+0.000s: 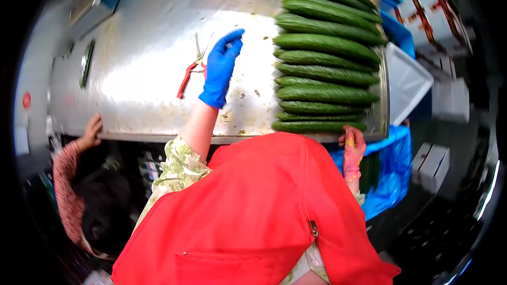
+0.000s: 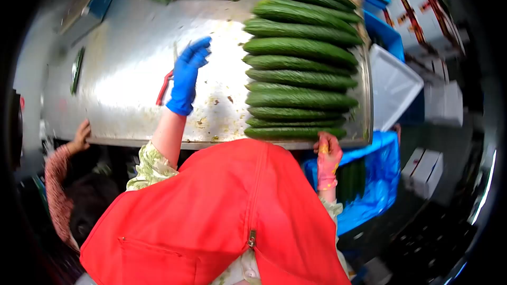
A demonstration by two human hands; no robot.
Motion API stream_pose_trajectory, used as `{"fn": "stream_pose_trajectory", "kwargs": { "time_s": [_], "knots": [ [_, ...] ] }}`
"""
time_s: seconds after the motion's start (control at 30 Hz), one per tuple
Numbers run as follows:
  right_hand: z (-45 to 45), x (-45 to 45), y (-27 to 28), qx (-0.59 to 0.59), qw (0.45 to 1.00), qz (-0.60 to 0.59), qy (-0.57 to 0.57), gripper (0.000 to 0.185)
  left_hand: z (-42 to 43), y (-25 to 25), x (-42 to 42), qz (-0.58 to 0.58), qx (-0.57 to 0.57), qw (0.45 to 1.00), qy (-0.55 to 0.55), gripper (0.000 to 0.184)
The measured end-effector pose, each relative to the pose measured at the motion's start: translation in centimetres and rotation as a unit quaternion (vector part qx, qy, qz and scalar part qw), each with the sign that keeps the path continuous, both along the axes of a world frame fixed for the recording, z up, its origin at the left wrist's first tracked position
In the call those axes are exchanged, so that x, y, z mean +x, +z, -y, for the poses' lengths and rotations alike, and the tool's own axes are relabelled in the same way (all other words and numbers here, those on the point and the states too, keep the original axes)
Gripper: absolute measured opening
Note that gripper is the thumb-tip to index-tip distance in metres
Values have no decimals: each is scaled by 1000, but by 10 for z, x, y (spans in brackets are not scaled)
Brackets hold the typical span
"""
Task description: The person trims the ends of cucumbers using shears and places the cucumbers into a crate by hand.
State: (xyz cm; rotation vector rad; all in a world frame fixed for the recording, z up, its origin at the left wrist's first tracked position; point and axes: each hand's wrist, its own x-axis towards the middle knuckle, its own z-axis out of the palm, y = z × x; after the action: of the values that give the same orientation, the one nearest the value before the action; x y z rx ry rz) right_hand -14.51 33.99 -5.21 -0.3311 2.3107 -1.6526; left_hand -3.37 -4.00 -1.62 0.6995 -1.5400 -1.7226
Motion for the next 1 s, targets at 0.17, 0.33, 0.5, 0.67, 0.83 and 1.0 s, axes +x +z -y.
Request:
{"fn": "stream_pose_trajectory", "kwargs": {
  "time_s": [0.17, 0.33, 0.5, 0.67, 0.83, 1.0],
  "knots": [
    [10, -3, -9, 114, 990, 33, 79, 19, -19, -81, 33, 106, 34, 988, -106, 34],
    [11, -14, -1, 155, 982, 68, 77, 18, -29, -78, 9, 62, -7, 967, -249, 37],
    [28, -4, 5, 143, 986, 71, 47, 18, -28, -77, -10, 14, -130, 945, -299, 30],
    [23, 2, 3, 140, 989, 48, 28, 18, -30, -82, -15, 13, -150, 940, -305, 23],
    [37, 6, 14, 174, 983, 48, 17, 18, -18, -84, -20, 82, 15, 965, -250, 26],
    [32, -1, 12, 193, 980, 48, 28, 19, -27, -88, -51, 128, -179, 924, -313, 24]
  ]
}}
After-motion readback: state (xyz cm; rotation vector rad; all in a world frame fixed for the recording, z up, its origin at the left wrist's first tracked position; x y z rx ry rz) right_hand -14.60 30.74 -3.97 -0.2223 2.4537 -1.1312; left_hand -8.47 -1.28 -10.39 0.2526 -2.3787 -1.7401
